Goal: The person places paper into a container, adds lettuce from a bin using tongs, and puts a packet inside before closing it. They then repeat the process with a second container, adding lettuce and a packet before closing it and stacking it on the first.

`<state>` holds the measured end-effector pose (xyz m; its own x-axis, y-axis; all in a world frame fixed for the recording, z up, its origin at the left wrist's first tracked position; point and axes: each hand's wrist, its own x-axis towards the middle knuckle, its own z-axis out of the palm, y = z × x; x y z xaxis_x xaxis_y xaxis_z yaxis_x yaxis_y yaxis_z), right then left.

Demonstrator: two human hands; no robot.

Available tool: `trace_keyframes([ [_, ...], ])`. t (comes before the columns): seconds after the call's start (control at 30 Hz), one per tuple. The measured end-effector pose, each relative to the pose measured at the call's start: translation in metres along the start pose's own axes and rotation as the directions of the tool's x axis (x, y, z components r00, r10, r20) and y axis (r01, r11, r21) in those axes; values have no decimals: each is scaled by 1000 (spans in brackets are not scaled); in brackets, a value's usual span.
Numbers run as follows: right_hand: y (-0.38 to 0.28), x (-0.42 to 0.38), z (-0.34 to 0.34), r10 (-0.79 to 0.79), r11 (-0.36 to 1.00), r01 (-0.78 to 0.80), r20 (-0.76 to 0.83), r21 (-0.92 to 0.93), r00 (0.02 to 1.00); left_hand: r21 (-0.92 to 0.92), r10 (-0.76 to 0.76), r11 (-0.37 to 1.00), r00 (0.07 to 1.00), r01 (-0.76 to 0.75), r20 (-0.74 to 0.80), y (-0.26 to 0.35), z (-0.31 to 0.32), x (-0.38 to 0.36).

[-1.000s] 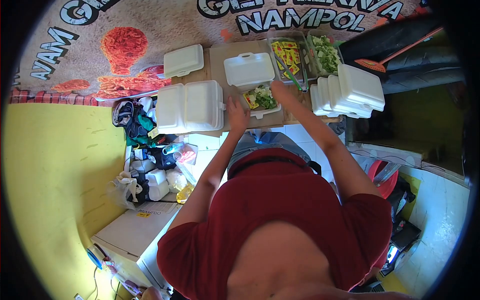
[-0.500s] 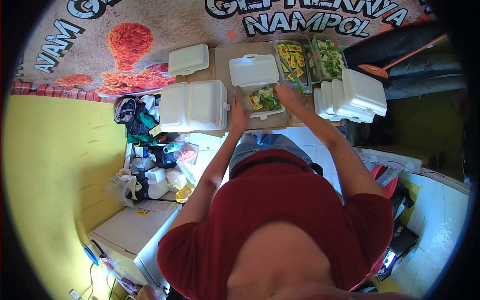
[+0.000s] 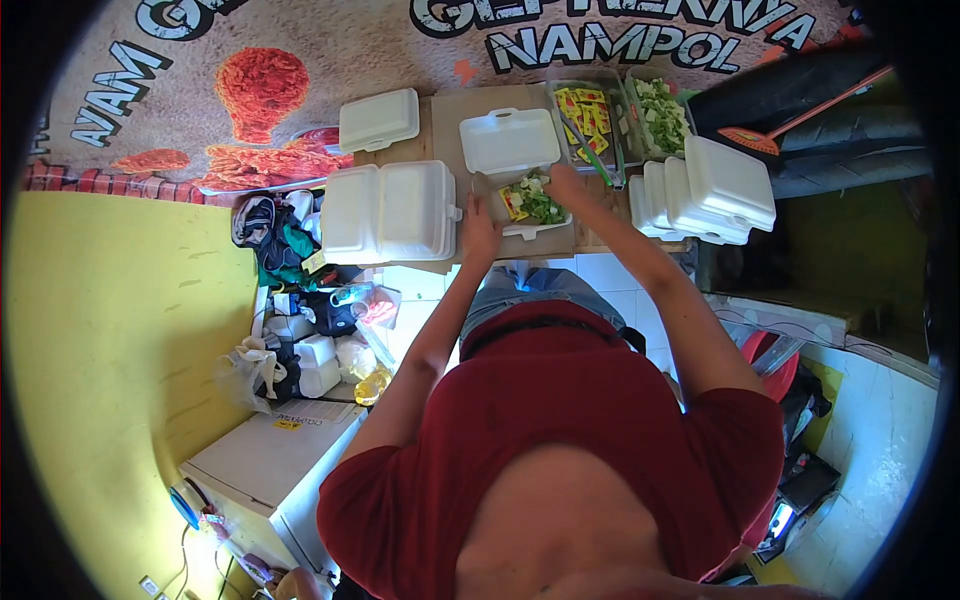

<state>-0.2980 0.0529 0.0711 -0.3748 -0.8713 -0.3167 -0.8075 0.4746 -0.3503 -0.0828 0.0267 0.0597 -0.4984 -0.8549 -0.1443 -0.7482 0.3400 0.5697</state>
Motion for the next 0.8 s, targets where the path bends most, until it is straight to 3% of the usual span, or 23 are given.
trace_keyframes([
  [0.17, 9, 12, 22, -21, 999, 17, -78, -48, 997, 193, 16, 981, 1000, -12, -20, 4, 10, -2],
  [0.27, 15, 21, 34, -80, 981, 77, -8, -178, 997, 229, 19, 973, 998, -3, -68, 0, 23, 1],
  [0.37, 15, 19, 33, -95, 981, 93, -2, -168, 996, 209, 7, 978, 999, 3, -47, 1, 23, 1],
  [0.5, -19, 10, -24, -124, 991, 123, -30, -47, 992, 129, 65, 990, 994, -54, -83, 2, 17, -6],
  [0.63, -30, 64, -64, -244, 966, 250, -88, 62, 966, 105, 132, 987, 984, -120, -120, 14, 0, -20],
  [0.73, -26, 114, -55, -424, 902, 431, -262, -32, 867, -50, 59, 997, 992, -65, -112, 19, -4, -26],
  [0.8, -23, 140, -40, -445, 895, 436, -282, -97, 850, -189, 11, 982, 996, -28, -91, 16, -3, -30],
])
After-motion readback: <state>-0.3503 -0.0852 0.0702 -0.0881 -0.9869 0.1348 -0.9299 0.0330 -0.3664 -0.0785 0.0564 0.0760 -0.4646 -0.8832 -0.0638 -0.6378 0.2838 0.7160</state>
